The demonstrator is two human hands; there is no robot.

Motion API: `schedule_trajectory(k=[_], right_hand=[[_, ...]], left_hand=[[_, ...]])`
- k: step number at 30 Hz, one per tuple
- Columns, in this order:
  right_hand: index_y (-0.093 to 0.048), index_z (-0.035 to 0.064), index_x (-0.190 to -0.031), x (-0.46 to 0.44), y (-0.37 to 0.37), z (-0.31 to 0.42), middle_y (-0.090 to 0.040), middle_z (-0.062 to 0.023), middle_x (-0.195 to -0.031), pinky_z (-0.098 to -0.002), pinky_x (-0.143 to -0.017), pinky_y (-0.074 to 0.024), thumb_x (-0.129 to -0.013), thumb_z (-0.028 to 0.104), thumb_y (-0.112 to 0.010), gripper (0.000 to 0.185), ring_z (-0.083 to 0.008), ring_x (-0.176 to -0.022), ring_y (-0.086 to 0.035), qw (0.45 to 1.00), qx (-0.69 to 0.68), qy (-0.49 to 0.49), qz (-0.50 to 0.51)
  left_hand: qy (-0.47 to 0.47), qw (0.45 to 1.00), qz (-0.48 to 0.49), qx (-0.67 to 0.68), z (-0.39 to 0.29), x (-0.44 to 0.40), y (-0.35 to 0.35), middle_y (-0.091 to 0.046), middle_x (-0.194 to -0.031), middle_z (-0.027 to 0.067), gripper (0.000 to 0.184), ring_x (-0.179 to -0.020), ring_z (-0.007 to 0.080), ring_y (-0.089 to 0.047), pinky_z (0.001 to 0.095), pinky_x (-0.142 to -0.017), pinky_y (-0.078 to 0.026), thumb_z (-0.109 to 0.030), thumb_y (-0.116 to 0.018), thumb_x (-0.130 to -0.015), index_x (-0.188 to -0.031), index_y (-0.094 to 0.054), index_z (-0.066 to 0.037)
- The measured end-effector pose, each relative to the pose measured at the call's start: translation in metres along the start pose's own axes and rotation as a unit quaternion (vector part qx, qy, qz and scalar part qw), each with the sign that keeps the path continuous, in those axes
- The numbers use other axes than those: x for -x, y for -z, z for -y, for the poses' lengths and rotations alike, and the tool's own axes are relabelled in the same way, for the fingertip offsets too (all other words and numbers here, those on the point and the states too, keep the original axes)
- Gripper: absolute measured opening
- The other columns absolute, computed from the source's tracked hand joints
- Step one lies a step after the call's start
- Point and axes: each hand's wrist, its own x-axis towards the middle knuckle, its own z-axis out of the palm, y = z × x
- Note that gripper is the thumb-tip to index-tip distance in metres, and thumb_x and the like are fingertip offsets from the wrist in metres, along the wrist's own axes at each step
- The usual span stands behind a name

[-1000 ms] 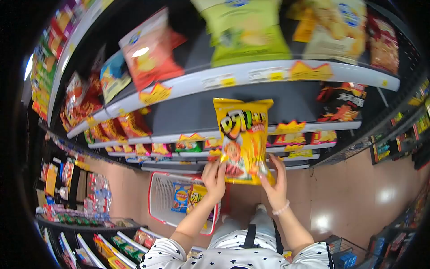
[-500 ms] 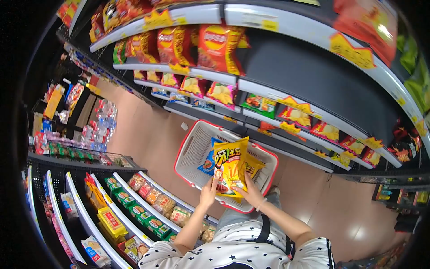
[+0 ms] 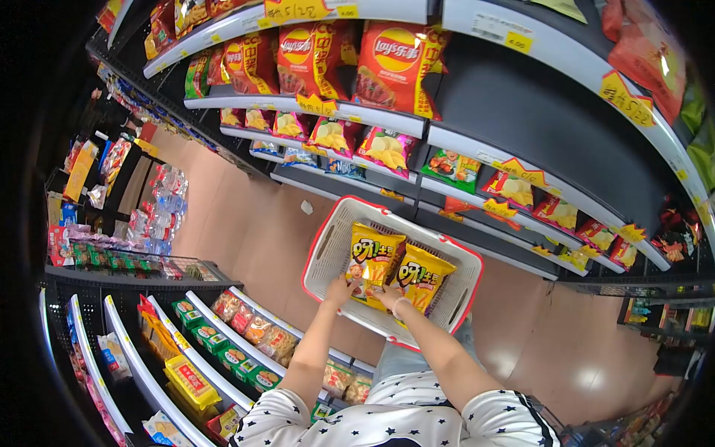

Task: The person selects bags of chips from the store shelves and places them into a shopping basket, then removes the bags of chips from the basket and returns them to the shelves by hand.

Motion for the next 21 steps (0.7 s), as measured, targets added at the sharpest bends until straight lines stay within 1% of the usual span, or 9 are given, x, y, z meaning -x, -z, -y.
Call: schedule_trajectory(k=[3,4,6,8,11,14,16,19,21], right_hand=[[-0.05,-0.0001,-0.117,0.006,0.009,-0.012,-0.059,-0.022,-0.102,-0.0366,-0.077,-0.0467,-0.08,0.045,-0.053,0.059,-0.0274,-0.089,-0.059,0.992,-0.123,-0.025,0.018],[-0.054,-0.0005,-0.109,0.02,0.022,-0.008,-0.06,-0.0184,-0.095,-0.0369,-0.071,-0.0475,-0.081,0.043,-0.051,0.051,-0.0247,-0.081,-0.059,0.993,-0.109,0.023,0.026],[-0.055,0.0018,-0.11,0.029,0.038,-0.034,-0.059,-0.014,-0.106,-0.0338,-0.079,-0.0453,-0.085,0.04,-0.049,0.046,-0.0229,-0.094,-0.057,0.976,-0.121,0.183,0.013],[-0.053,0.005,-0.115,0.084,0.073,-0.027,-0.053,-0.0083,-0.121,-0.034,-0.089,-0.0426,-0.088,0.039,-0.048,0.044,-0.0195,-0.106,-0.053,0.895,-0.423,0.06,0.132],[-0.05,0.0037,-0.12,0.154,0.151,-0.05,-0.054,-0.009,-0.12,-0.0298,-0.088,-0.0435,-0.089,0.034,-0.05,0.043,-0.0157,-0.106,-0.054,0.879,-0.455,0.114,0.087],[-0.048,0.0012,-0.122,0.217,0.235,-0.108,-0.057,-0.0098,-0.115,-0.03,-0.091,-0.0428,-0.09,0.03,-0.05,0.043,-0.017,-0.103,-0.055,0.847,-0.499,0.174,-0.065],[-0.049,0.0004,-0.12,0.264,0.3,-0.155,-0.058,-0.0093,-0.112,-0.029,-0.086,-0.0435,-0.089,0.028,-0.051,0.041,-0.0162,-0.097,-0.056,0.847,-0.441,0.174,-0.242],[-0.06,0.0037,-0.102,0.326,0.391,-0.228,-0.061,-0.0033,-0.096,-0.0264,-0.079,-0.0428,-0.088,0.024,-0.053,0.026,-0.0115,-0.085,-0.055,0.713,-0.417,0.241,-0.51],[-0.052,0.0036,-0.111,0.372,0.45,-0.252,-0.056,-0.0044,-0.103,-0.0247,-0.079,-0.0419,-0.088,0.015,-0.053,0.026,-0.012,-0.092,-0.052,0.631,-0.364,0.229,-0.645]], left_hand=[[0.009,0.999,0.006,0.03,-0.008,0.005,0.008,-0.06,-0.088,0.0202,0.055,-0.092,0.0341,-0.056,0.0444,-0.079,-0.043,-0.048,-0.061,-0.076,-0.097,-0.053,0.002],[0.005,1.0,-0.015,0.016,-0.009,0.008,0.008,-0.059,-0.087,0.02,0.052,-0.092,0.0339,-0.056,0.0444,-0.079,-0.043,-0.043,-0.063,-0.075,-0.097,-0.052,0.003],[-0.004,0.992,-0.075,0.1,-0.025,0.022,0.01,-0.058,-0.087,0.0205,0.043,-0.092,0.0345,-0.056,0.045,-0.08,-0.043,-0.024,-0.068,-0.073,-0.099,-0.05,0.006],[-0.023,0.969,-0.189,0.157,-0.024,0.03,-0.01,-0.045,-0.118,0.0286,0.056,-0.114,0.0412,-0.041,0.0425,-0.096,-0.034,-0.008,-0.063,-0.073,-0.12,-0.039,0.01],[-0.042,0.941,-0.323,0.088,-0.082,0.064,-0.005,-0.035,-0.129,0.0273,0.058,-0.121,0.0411,-0.034,0.0431,-0.102,-0.027,-0.005,-0.059,-0.077,-0.127,-0.033,0.009],[-0.083,0.927,-0.349,0.11,-0.164,0.091,-0.017,-0.031,-0.133,0.025,0.054,-0.121,0.0399,-0.033,0.043,-0.102,-0.027,-0.002,-0.056,-0.078,-0.127,-0.034,0.007],[-0.151,0.911,-0.365,0.122,-0.24,0.112,-0.027,-0.035,-0.13,0.0223,0.048,-0.121,0.0364,-0.034,0.0428,-0.1,-0.028,-0.005,-0.053,-0.083,-0.127,-0.035,0.004],[-0.312,0.876,-0.326,0.171,-0.377,0.144,-0.043,-0.038,-0.127,0.0224,0.042,-0.119,0.0367,-0.036,0.0449,-0.101,-0.026,-0.003,-0.052,-0.082,-0.122,-0.039,0.003],[-0.426,0.835,-0.224,0.267,-0.465,0.151,-0.06,-0.041,-0.124,0.022,0.04,-0.116,0.0355,-0.038,0.0443,-0.099,-0.028,-0.006,-0.053,-0.081,-0.118,-0.042,0.003]])
